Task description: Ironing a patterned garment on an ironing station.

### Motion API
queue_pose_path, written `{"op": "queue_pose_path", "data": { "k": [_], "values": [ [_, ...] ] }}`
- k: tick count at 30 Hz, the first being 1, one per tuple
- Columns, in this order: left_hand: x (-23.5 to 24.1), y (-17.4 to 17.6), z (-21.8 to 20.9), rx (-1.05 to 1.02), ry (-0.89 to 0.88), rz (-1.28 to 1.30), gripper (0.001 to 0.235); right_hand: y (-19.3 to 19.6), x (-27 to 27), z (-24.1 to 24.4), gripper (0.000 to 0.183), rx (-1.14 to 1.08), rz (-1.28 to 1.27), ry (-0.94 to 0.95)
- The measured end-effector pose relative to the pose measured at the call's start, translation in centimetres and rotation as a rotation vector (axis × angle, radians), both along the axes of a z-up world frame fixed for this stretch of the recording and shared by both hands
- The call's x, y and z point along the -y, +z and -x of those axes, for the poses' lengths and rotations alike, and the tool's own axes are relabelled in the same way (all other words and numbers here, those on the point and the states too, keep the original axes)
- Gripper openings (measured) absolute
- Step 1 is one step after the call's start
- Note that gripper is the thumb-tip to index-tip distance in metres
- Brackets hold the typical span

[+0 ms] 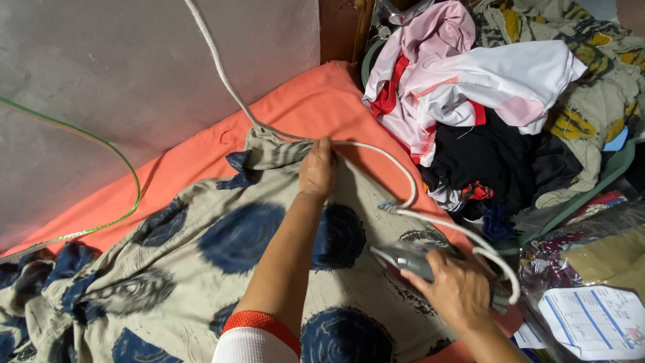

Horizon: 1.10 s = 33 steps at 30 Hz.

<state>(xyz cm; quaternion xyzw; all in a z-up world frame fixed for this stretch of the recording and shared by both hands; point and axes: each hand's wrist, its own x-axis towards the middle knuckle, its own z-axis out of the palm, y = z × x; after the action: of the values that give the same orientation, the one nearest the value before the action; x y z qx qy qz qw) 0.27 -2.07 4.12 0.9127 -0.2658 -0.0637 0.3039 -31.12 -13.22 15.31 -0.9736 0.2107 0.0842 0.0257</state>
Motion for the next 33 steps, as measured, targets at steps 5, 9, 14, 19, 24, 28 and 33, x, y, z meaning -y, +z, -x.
{"op": "queue_pose_path", "data": {
  "k": [5, 9, 14, 19, 24, 28, 33],
  "values": [
    [1.6, -1.0, 0.2, 0.046, -0.051, 0.317, 0.034, 0.6, 2.4, -4.4, 0.062, -0.054, 0.031, -0.109],
    [-1.8, 0.2, 1.6, 0.077, -0.127, 0.267, 0.056, 0.9, 1.7, -4.4, 0.07, 0.045, 0.113, -0.118],
    [-10.0, 2.4, 7.5, 0.097, -0.106, 0.196, 0.038, 1.2, -2.5, -1.3, 0.066, 0.055, -0.047, 0.044],
    [-18.2, 3.4, 14.5, 0.094, 0.096, 0.114, 0.033, 0.5, -2.5, -2.4, 0.068, -0.029, -0.106, 0.163],
    [-24.5, 3.5, 20.3, 0.158, 0.28, -0.032, 0.047, 1.2, -2.2, -6.1, 0.059, 0.043, -0.004, 0.067],
    [-27.3, 4.3, 22.7, 0.145, 0.334, 0.028, 0.041, 0.9, -5.4, -3.2, 0.061, 0.052, -0.048, 0.149],
    [-28.9, 2.7, 23.9, 0.173, 0.438, 0.136, 0.02, -1.8, -8.3, 0.6, 0.053, 0.288, -0.254, 0.551]
  ]
}}
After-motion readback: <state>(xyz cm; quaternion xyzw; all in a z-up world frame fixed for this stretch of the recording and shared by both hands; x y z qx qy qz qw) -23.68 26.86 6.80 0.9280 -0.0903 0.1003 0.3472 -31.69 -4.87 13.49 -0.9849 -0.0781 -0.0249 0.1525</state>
